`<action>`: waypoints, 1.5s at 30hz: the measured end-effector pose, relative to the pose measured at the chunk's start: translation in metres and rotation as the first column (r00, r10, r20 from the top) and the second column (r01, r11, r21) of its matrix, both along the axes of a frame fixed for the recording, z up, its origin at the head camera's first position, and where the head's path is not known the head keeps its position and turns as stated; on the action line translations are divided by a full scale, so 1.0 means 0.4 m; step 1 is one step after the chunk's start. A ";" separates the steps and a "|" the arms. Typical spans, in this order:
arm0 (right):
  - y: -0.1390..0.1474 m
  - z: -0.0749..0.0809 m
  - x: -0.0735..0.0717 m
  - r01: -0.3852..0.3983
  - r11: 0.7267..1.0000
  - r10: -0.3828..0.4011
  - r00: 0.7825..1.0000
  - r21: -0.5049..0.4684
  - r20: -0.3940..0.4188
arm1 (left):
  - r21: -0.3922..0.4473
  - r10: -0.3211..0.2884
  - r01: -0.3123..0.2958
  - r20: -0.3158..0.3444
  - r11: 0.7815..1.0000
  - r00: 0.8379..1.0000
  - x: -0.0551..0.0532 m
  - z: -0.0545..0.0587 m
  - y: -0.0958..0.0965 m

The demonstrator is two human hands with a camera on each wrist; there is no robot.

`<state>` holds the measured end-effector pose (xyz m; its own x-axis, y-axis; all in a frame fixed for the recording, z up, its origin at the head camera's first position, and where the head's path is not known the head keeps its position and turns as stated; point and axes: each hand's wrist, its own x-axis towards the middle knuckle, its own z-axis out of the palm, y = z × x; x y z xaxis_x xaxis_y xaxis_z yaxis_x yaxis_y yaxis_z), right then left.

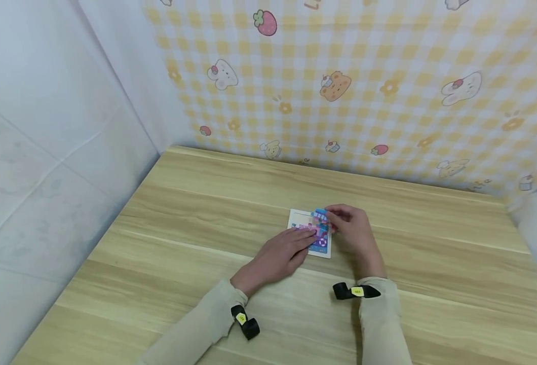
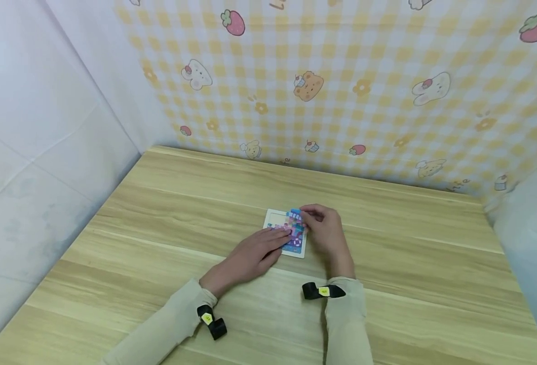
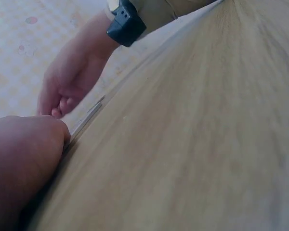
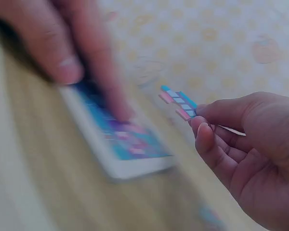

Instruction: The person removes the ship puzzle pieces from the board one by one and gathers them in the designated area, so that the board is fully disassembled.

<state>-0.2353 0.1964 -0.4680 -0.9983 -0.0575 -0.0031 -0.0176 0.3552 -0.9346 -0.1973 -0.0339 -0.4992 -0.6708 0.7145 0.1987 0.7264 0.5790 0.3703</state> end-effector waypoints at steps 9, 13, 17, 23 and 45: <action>0.125 0.024 0.074 0.072 0.988 -0.062 0.995 0.136 -0.079 | 0.023 -0.010 0.009 0.033 1.000 0.999 0.005 -0.019 -0.014; 0.191 0.005 0.106 0.091 0.976 -0.082 0.995 0.197 -0.051 | 0.036 -0.015 0.015 0.023 0.999 1.000 0.008 -0.018 -0.020; 0.251 -0.013 0.120 0.110 0.966 -0.111 0.994 0.235 -0.010 | 0.034 -0.013 0.012 0.025 0.999 1.000 0.008 -0.015 -0.020; 0.278 -0.012 0.120 0.127 0.946 -0.136 0.991 0.297 0.011 | 0.056 -0.010 0.008 0.036 0.998 0.999 0.005 -0.014 -0.015; 0.295 -0.013 0.117 0.119 0.906 -0.131 0.991 0.406 0.000 | 0.057 -0.012 0.009 0.047 0.998 0.999 0.006 0.003 0.000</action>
